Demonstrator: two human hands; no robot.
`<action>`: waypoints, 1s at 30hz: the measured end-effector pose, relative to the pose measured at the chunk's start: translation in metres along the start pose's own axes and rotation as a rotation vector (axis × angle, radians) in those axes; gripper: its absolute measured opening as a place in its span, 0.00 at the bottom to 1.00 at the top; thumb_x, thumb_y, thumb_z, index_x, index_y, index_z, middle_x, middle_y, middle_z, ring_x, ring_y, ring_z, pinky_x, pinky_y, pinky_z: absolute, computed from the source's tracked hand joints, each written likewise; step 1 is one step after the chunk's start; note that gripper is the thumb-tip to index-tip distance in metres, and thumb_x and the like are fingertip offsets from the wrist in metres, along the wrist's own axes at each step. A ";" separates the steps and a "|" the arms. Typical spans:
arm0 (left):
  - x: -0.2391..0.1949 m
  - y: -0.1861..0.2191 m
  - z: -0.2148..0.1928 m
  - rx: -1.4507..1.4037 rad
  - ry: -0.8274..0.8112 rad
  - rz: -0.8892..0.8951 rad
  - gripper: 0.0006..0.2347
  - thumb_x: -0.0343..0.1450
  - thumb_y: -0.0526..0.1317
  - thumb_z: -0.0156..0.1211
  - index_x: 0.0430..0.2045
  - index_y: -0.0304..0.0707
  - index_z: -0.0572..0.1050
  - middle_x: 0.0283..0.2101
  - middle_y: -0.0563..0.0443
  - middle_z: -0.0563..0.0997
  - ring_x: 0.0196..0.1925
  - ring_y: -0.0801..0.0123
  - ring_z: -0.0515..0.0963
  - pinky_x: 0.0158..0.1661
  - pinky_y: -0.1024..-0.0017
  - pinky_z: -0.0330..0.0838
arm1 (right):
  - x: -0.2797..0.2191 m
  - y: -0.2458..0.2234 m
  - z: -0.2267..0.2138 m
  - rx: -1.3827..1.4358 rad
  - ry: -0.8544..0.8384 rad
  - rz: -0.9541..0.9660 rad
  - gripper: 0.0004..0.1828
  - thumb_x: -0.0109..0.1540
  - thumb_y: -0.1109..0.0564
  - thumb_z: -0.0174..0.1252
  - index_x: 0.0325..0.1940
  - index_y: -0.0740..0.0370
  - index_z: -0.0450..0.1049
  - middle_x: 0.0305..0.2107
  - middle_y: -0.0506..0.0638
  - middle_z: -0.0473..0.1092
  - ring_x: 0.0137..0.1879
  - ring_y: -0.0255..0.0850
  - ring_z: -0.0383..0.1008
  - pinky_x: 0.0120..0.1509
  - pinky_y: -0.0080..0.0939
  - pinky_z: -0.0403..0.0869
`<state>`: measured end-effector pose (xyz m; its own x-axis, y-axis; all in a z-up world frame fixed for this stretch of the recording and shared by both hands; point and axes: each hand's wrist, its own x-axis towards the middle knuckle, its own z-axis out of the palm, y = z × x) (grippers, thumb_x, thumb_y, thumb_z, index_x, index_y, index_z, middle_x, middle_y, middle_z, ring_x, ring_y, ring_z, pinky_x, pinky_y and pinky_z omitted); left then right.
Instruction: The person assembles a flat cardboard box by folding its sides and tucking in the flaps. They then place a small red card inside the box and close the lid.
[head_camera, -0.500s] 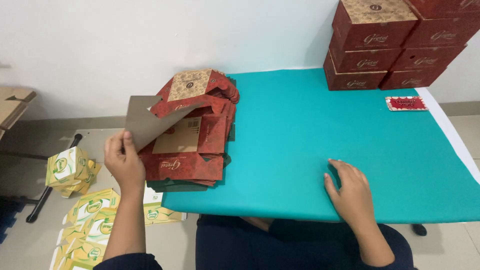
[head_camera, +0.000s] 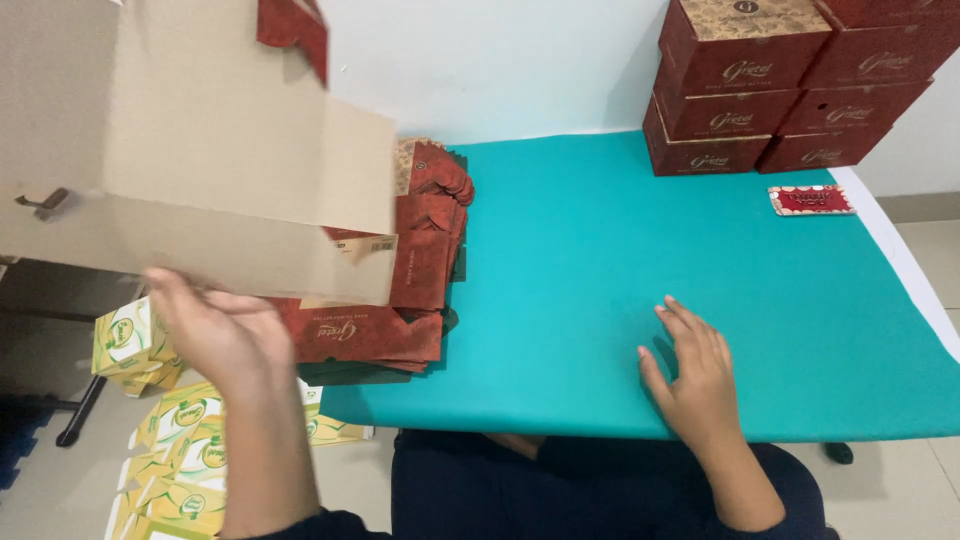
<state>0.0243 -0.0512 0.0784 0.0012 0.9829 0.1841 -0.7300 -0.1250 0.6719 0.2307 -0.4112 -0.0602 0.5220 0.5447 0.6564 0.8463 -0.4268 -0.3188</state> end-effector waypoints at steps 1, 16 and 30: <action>-0.030 -0.013 -0.004 0.002 0.002 0.000 0.09 0.70 0.47 0.51 0.38 0.48 0.72 0.43 0.61 0.78 0.46 0.84 0.76 0.46 0.88 0.71 | -0.001 -0.016 -0.005 0.001 -0.002 0.000 0.26 0.61 0.53 0.53 0.62 0.63 0.61 0.60 0.58 0.62 0.64 0.52 0.63 0.64 0.54 0.62; -0.266 -0.087 0.002 -0.144 0.213 -1.067 0.18 0.71 0.32 0.40 0.57 0.45 0.59 0.61 0.46 0.65 0.65 0.43 0.65 0.61 0.49 0.60 | -0.042 -0.008 -0.025 0.233 -0.126 0.109 0.13 0.61 0.65 0.47 0.49 0.62 0.70 0.56 0.56 0.67 0.63 0.45 0.67 0.65 0.42 0.66; -0.198 -0.046 -0.086 0.084 -1.211 -1.279 0.17 0.71 0.49 0.49 0.36 0.28 0.70 0.34 0.33 0.81 0.26 0.57 0.81 0.23 0.78 0.67 | -0.034 -0.024 -0.054 -0.287 -0.200 -0.184 0.37 0.53 0.40 0.58 0.64 0.51 0.59 0.66 0.55 0.53 0.73 0.58 0.49 0.74 0.64 0.49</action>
<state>-0.0018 -0.2286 -0.0507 0.9806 -0.1767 -0.0850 0.1674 0.5287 0.8321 0.1866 -0.4588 -0.0377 0.3987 0.7485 0.5299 0.8783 -0.4779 0.0143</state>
